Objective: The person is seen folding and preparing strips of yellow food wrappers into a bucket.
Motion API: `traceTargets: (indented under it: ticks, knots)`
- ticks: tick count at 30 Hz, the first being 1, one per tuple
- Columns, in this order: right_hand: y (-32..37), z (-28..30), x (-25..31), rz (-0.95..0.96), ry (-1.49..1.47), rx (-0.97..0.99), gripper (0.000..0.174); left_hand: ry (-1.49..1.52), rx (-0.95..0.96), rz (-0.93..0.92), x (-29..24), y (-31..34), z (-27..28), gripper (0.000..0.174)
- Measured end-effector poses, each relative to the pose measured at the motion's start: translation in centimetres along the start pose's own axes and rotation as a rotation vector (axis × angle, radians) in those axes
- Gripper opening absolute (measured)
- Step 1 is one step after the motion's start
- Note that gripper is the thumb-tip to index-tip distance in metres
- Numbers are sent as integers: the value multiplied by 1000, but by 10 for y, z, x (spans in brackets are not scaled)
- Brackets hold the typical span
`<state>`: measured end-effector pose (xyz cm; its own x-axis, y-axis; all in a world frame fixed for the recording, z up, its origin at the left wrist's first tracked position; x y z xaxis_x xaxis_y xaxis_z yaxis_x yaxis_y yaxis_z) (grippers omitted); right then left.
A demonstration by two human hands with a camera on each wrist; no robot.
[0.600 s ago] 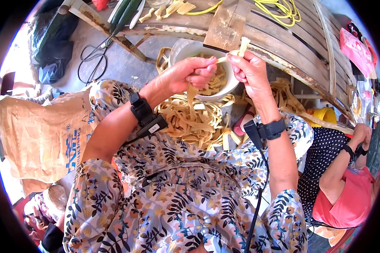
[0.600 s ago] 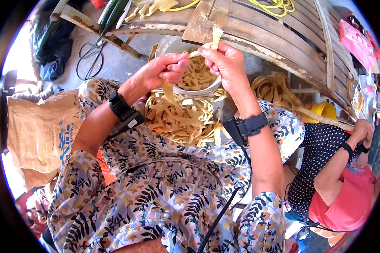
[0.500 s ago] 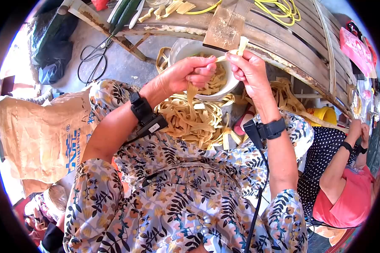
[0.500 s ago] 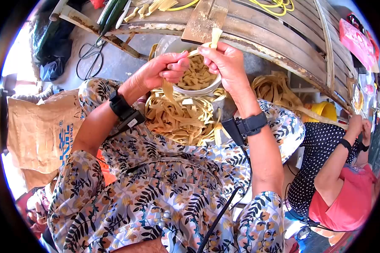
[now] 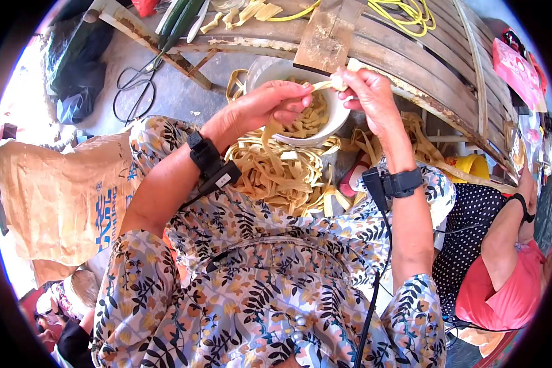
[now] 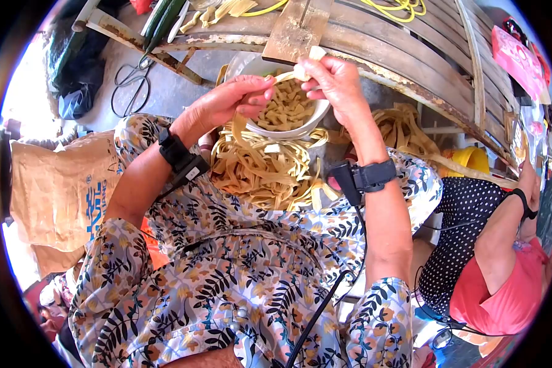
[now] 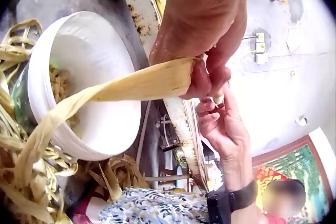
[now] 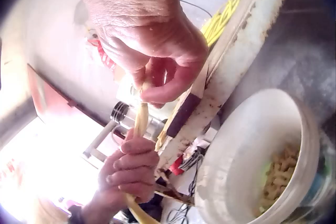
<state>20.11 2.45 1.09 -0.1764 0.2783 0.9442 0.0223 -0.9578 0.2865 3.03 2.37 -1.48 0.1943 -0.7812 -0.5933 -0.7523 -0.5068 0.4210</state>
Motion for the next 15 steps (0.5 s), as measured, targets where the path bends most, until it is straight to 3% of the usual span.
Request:
traceTargets:
  ticks: [4,8,14,15]
  knots:
    - [-4,9,-7,74,61,-74,28,-442,-59,-176,-7,3,-5,28]
    - [-8,18,-7,128,21,-99,29,-149,165,-18,-9,0,0,24]
    - [5,1,8,85,36,52,20,-159,117,27,-4,0,6,24]
    - [3,3,9,125,-20,46,19,-224,108,-38,-6,1,2,24]
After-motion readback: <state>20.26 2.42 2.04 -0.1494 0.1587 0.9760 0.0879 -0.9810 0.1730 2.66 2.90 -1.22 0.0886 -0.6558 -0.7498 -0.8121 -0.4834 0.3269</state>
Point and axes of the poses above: each hand's wrist, its own y-axis away from the middle knuckle, its own z-axis out of the back of the hand, x = y × z, the point moved 4 cm from there along -y, towards the middle knuckle, and after that the axes turned 9 degrees about y, right-handed, at the moved point
